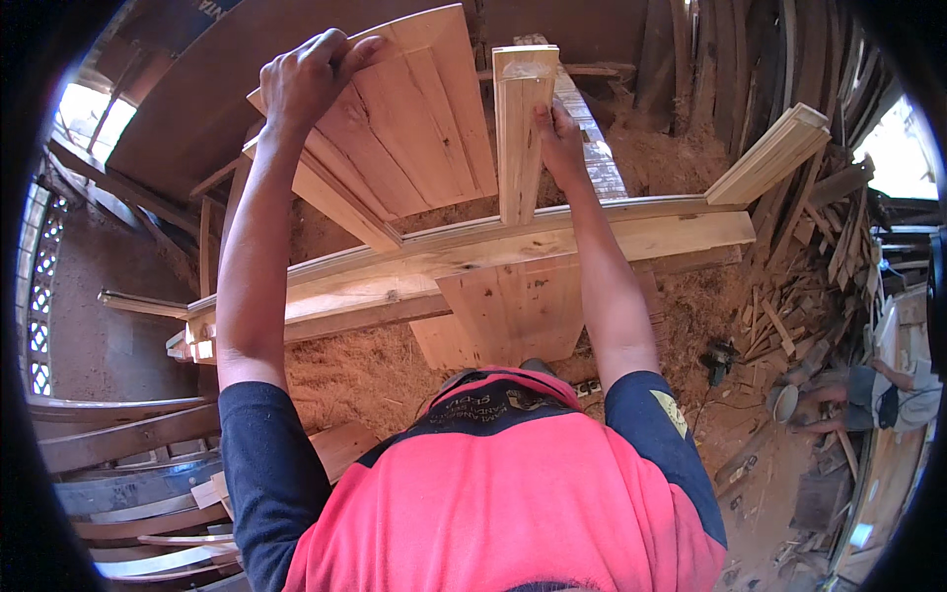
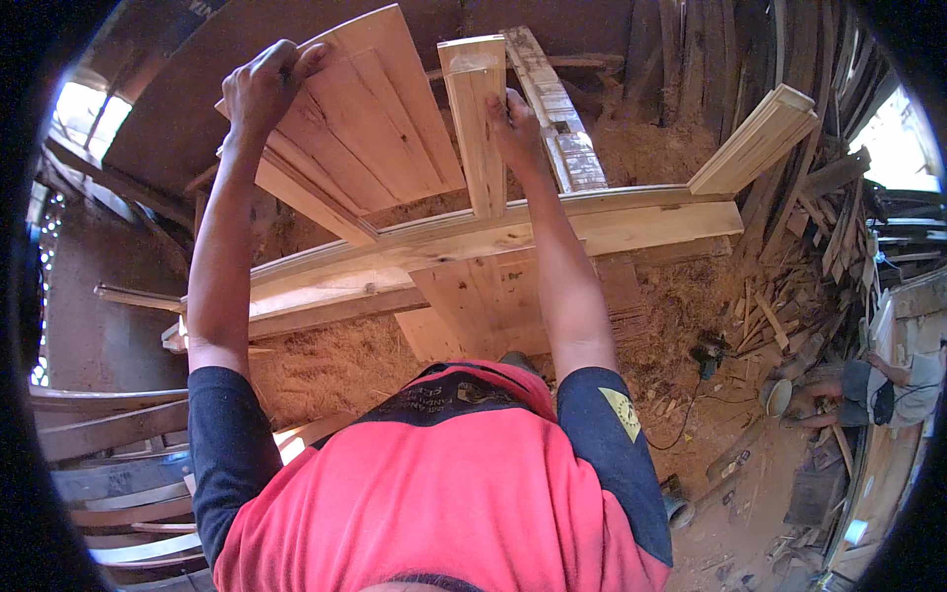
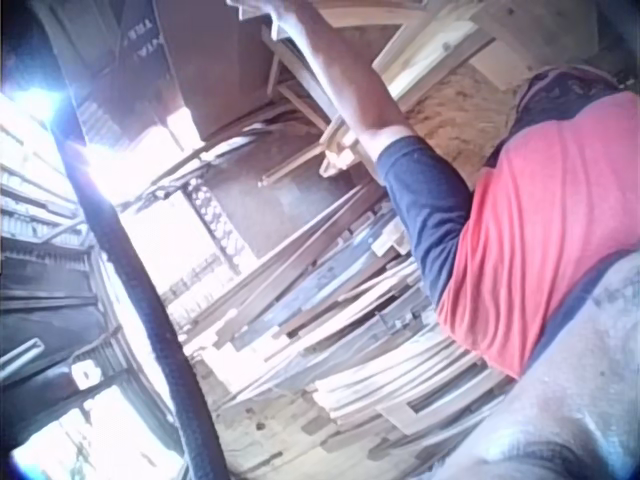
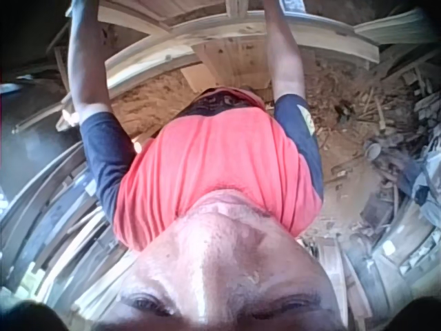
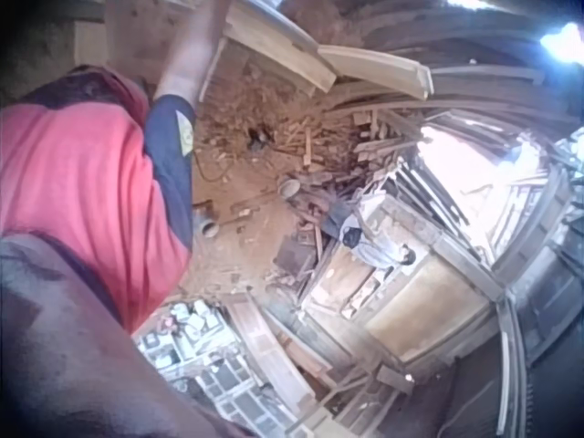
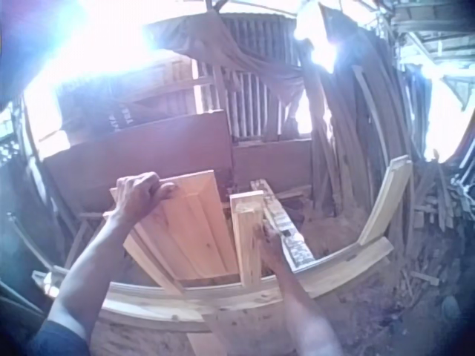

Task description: The person applies a substance from a bucket to a wood piece using a stick and then fits various wooden panels into a frame by hand and using a tool.

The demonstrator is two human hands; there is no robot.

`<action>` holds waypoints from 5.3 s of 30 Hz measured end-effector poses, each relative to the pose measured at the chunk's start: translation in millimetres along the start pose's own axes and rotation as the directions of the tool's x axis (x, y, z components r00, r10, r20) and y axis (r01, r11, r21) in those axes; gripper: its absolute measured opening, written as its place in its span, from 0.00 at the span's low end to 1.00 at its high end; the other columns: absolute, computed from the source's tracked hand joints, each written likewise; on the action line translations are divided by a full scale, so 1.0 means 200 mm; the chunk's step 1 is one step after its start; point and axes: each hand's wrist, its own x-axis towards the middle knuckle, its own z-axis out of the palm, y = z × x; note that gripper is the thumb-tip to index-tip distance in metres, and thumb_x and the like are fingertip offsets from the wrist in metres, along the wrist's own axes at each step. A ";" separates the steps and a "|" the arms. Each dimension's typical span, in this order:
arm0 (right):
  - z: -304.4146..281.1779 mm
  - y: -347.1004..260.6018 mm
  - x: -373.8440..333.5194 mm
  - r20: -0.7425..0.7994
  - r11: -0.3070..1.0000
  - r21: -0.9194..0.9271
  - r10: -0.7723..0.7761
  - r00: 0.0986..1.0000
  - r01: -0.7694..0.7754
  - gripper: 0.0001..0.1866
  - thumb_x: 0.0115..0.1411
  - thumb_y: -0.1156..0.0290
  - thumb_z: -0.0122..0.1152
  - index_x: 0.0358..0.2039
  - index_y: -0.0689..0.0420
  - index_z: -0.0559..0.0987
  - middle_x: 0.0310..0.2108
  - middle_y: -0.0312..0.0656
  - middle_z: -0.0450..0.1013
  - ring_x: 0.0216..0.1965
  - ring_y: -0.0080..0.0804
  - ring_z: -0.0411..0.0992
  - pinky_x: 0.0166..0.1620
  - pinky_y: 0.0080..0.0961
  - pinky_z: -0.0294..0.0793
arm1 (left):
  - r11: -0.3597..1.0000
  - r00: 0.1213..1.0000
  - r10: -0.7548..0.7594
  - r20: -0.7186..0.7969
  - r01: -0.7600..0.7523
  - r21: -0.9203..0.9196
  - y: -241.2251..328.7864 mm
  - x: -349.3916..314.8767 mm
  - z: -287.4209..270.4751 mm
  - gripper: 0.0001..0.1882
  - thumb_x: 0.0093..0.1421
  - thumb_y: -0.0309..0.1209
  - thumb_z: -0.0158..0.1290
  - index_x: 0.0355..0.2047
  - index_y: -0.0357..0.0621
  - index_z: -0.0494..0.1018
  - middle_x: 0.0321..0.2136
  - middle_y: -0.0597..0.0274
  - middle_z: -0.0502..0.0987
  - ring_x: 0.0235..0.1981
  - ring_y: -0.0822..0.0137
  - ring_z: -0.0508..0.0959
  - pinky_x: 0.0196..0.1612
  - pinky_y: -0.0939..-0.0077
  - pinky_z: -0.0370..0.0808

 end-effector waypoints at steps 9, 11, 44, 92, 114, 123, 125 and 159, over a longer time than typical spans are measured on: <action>0.00 0.00 -0.01 0.007 1.000 0.016 -0.005 1.000 0.005 0.31 0.68 0.42 0.48 0.44 0.63 0.76 0.30 0.49 0.76 0.35 0.39 0.74 0.40 0.36 0.72 | 1.000 1.000 -0.016 0.011 0.015 0.022 -0.02 0.01 -0.01 0.27 0.59 0.60 0.52 0.19 0.51 0.70 0.13 0.68 0.72 0.17 0.61 0.77 0.19 0.64 0.70; 0.00 0.00 -0.02 0.013 0.999 0.014 0.031 0.999 -0.031 0.31 0.68 0.42 0.48 0.45 0.63 0.76 0.31 0.50 0.76 0.35 0.39 0.74 0.41 0.36 0.72 | 0.999 0.999 -0.022 0.029 0.021 0.026 -0.01 0.01 -0.01 0.27 0.60 0.61 0.52 0.19 0.51 0.70 0.13 0.68 0.72 0.17 0.61 0.77 0.19 0.64 0.70; 0.01 -0.04 -0.03 0.042 0.997 0.014 0.074 0.996 -0.075 0.30 0.66 0.42 0.51 0.44 0.61 0.77 0.27 0.45 0.76 0.30 0.32 0.73 0.35 0.32 0.71 | 0.995 0.989 -0.032 0.142 0.045 -0.091 0.21 -0.24 0.18 0.24 0.57 0.58 0.56 0.21 0.51 0.73 0.18 0.65 0.77 0.20 0.59 0.79 0.24 0.64 0.74; -0.02 -0.04 -0.04 0.080 0.998 -0.001 0.060 0.995 -0.060 0.25 0.66 0.47 0.56 0.41 0.60 0.77 0.27 0.38 0.75 0.31 0.20 0.70 0.34 0.25 0.71 | 0.998 0.993 0.048 0.106 -0.043 -0.047 0.18 -0.37 0.26 0.25 0.61 0.60 0.50 0.20 0.53 0.71 0.16 0.67 0.76 0.17 0.61 0.78 0.20 0.68 0.73; 0.02 -0.03 -0.02 0.084 0.995 -0.083 0.063 0.994 -0.056 0.31 0.65 0.40 0.51 0.43 0.61 0.78 0.31 0.44 0.77 0.34 0.30 0.74 0.39 0.30 0.73 | 0.998 0.990 0.033 0.139 -0.026 -0.052 0.18 -0.38 0.27 0.27 0.62 0.60 0.48 0.21 0.53 0.73 0.17 0.65 0.78 0.19 0.60 0.80 0.22 0.68 0.75; 0.03 0.01 -0.01 0.084 0.997 -0.068 0.034 0.996 -0.028 0.31 0.65 0.40 0.51 0.42 0.61 0.77 0.29 0.46 0.76 0.33 0.36 0.74 0.38 0.33 0.72 | 0.915 0.903 -0.287 0.321 0.357 -0.187 0.24 -0.01 0.06 0.24 0.67 0.53 0.43 0.28 0.47 0.76 0.25 0.50 0.79 0.34 0.47 0.81 0.37 0.52 0.75; 0.03 0.00 -0.02 0.088 0.998 -0.047 0.033 0.996 -0.029 0.31 0.65 0.40 0.51 0.42 0.61 0.77 0.28 0.46 0.76 0.32 0.36 0.74 0.37 0.34 0.72 | 0.889 0.901 -0.343 0.265 0.403 -0.219 0.27 0.07 0.08 0.25 0.68 0.50 0.41 0.30 0.43 0.75 0.27 0.45 0.80 0.36 0.44 0.81 0.41 0.49 0.75; 0.02 -0.07 -0.04 0.139 0.994 -0.023 0.112 0.984 -0.109 0.32 0.67 0.43 0.50 0.51 0.62 0.76 0.40 0.39 0.78 0.42 0.22 0.70 0.46 0.25 0.70 | -0.402 0.355 -0.797 0.489 0.293 -0.867 -0.49 -0.95 0.47 0.27 0.71 0.53 0.33 0.51 0.45 0.70 0.42 0.61 0.78 0.44 0.63 0.78 0.49 0.63 0.76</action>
